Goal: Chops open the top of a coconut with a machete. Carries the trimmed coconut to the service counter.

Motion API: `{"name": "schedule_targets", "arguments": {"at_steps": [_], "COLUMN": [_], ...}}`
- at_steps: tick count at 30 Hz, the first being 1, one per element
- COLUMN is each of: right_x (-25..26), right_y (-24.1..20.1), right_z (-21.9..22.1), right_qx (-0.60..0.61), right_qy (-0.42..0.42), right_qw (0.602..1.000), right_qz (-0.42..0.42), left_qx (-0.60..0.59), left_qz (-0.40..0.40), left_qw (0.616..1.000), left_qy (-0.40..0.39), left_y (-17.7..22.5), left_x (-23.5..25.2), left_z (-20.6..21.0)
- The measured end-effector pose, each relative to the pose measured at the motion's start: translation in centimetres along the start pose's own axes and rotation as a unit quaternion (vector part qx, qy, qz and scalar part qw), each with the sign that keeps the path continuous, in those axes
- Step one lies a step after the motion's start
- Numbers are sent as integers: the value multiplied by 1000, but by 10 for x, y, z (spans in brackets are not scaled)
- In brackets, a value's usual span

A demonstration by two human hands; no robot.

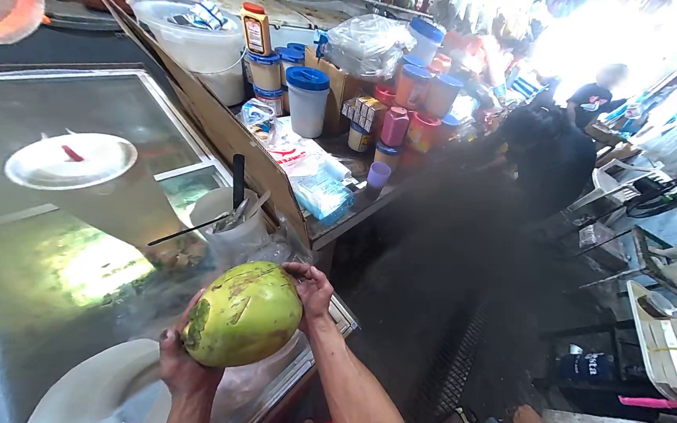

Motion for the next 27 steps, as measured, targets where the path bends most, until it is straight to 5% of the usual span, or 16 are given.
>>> {"name": "schedule_targets", "arguments": {"at_steps": [14, 27], "right_x": [3, 3], "right_y": [1, 9], "right_z": [-4, -13], "right_qx": [-7, -21], "right_qy": [16, 12], "right_qw": [1000, 1000], "right_qz": [5, -17], "left_qx": [15, 36], "left_qz": [-6, 0], "left_qw": [999, 999], "left_qy": [30, -31], "left_y": [0, -5], "left_x": [1, 0], "left_z": [-1, -10]}}
Point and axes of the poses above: each hand's wrist, its own x-axis towards the middle knuckle, its own z-axis out of the palm, y = z × x, the point moved 1 cm from there along x, towards the middle knuckle, and after that the axes turned 8 degrees about z, right-handed, at the moved point
